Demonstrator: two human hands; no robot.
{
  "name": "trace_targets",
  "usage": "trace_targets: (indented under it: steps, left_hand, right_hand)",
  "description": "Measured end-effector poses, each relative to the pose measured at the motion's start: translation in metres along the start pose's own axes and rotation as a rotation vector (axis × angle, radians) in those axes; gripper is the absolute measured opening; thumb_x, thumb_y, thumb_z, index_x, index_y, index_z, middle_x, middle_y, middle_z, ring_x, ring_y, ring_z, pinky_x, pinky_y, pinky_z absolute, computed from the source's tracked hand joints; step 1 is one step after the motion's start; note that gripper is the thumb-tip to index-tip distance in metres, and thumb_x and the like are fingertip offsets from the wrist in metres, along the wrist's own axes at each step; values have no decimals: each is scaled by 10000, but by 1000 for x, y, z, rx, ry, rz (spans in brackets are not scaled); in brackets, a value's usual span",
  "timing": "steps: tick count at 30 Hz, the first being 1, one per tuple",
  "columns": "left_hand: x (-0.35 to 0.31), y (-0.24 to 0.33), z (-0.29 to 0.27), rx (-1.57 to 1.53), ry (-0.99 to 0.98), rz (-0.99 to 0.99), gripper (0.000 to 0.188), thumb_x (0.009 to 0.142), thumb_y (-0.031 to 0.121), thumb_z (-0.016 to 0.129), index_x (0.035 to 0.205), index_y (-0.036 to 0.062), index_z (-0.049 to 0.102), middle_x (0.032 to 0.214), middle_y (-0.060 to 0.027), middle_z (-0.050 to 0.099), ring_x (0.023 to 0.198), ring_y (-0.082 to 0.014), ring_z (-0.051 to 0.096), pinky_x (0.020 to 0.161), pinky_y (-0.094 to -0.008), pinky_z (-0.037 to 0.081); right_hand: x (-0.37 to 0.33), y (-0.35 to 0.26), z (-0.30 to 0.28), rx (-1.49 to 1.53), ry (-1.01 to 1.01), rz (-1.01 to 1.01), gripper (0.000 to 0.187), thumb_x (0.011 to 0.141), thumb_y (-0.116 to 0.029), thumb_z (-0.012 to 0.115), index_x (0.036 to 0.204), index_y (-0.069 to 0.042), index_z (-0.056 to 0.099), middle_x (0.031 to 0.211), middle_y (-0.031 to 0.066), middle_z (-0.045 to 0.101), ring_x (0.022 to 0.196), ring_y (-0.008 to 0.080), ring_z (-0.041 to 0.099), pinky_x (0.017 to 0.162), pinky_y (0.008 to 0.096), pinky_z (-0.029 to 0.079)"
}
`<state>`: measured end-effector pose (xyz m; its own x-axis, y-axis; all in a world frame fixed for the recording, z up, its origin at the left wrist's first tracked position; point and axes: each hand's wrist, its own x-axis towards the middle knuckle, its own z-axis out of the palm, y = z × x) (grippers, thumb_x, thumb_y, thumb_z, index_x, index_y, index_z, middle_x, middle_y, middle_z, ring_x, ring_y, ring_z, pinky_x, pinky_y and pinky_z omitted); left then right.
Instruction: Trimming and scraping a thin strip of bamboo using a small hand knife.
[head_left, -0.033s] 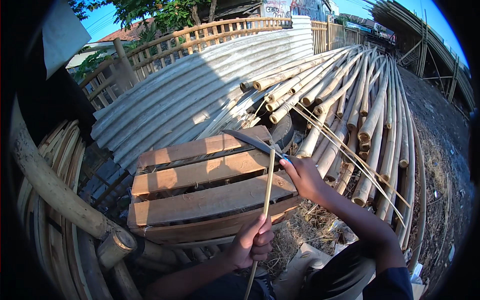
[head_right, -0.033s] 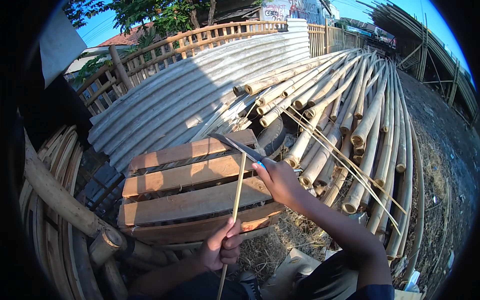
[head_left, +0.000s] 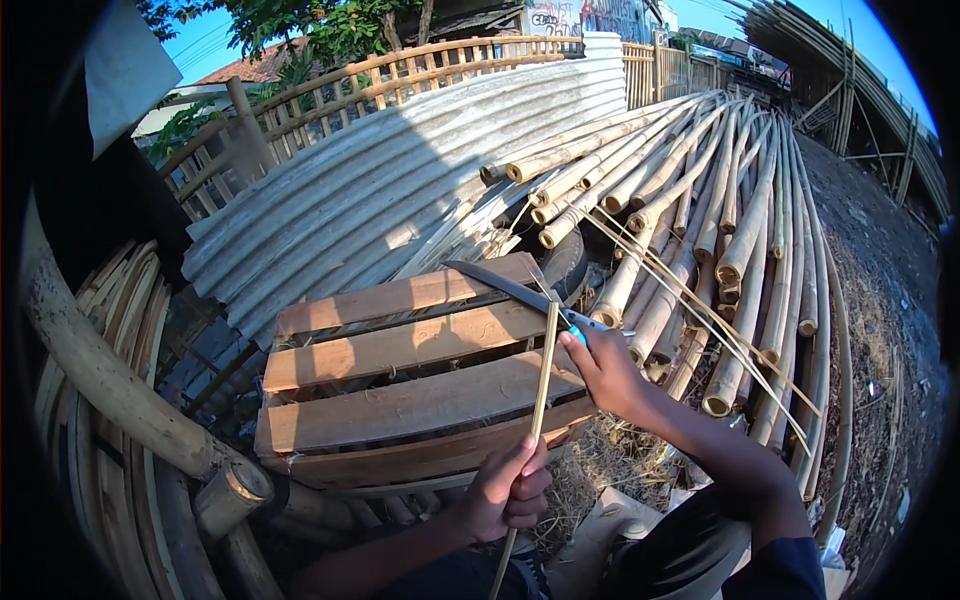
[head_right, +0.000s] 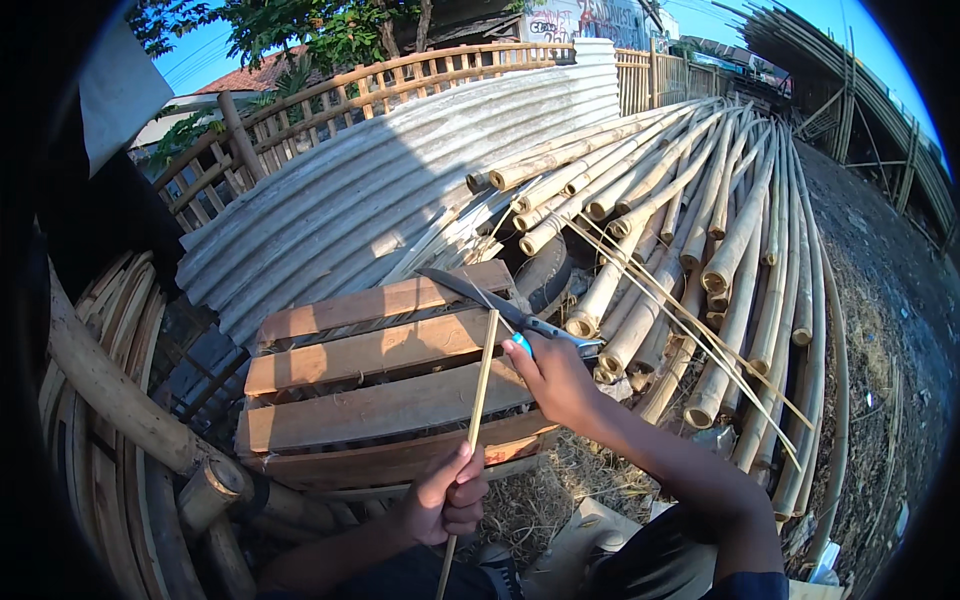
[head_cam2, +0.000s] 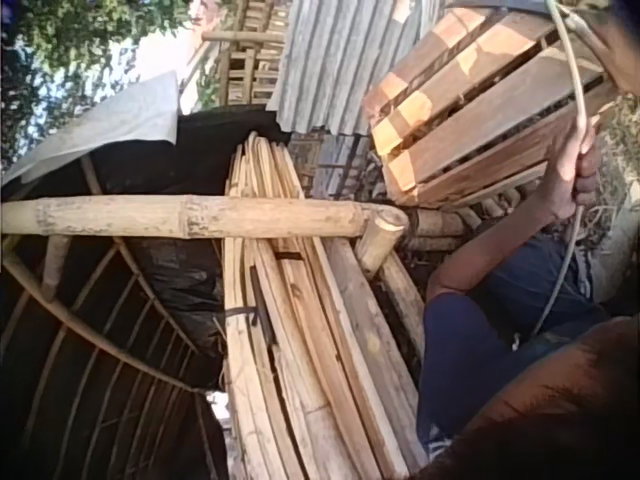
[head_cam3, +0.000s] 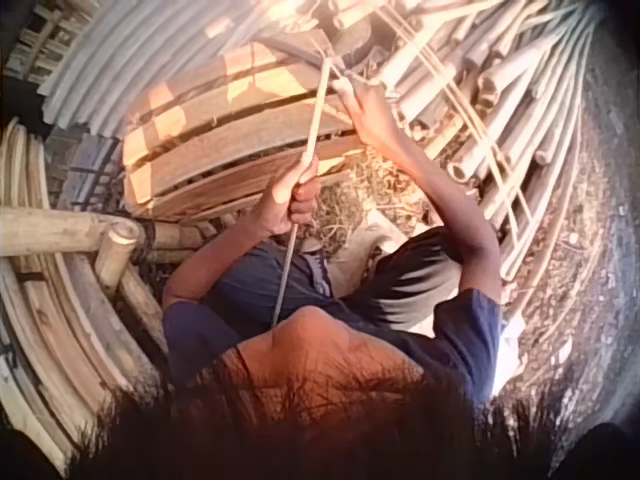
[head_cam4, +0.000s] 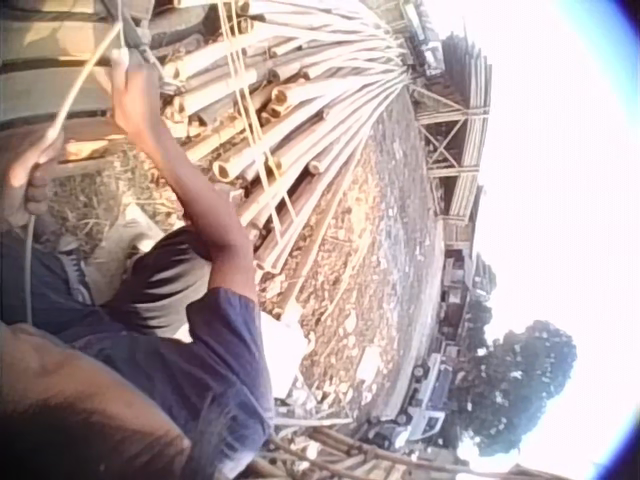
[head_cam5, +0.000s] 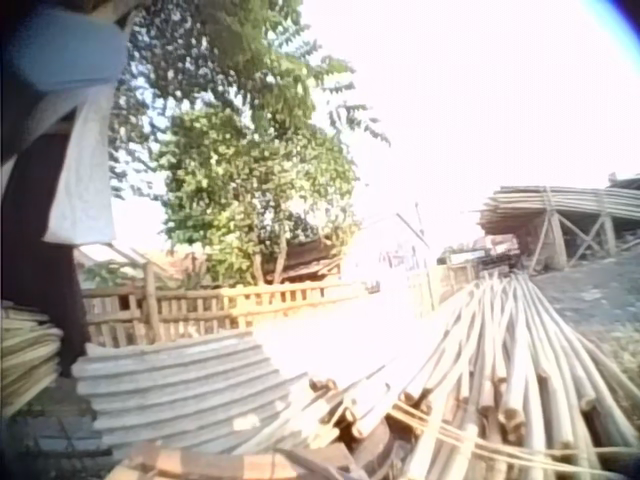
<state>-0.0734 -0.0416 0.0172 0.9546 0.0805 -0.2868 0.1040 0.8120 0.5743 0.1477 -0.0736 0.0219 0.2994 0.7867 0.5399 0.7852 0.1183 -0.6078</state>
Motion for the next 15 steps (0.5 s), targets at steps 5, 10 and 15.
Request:
trace_targets:
  steps: [5,10,15]
  left_hand:
    - [-1,4,9,26,-36,23,343,976,414,344,760,149,363,547,59,224,407,-40,160,377,-210,135]
    - [5,7,-4,79,25,107,358,966,443,354,757,153,376,543,57,226,405,-44,153,374,-217,125]
    - [0,1,3,260,101,140,343,973,437,334,781,154,356,549,61,227,410,-37,175,377,-204,133]
  right_hand:
    - [-1,-4,-1,174,-46,124,403,941,-321,458,744,30,488,549,169,447,496,300,396,529,383,357]
    - [-11,-5,-11,499,40,220,412,934,-336,468,736,24,461,534,95,368,526,194,278,500,319,310]
    - [-2,1,-11,-19,-71,-218,393,847,-393,591,676,-42,543,478,120,475,439,333,509,432,405,390]
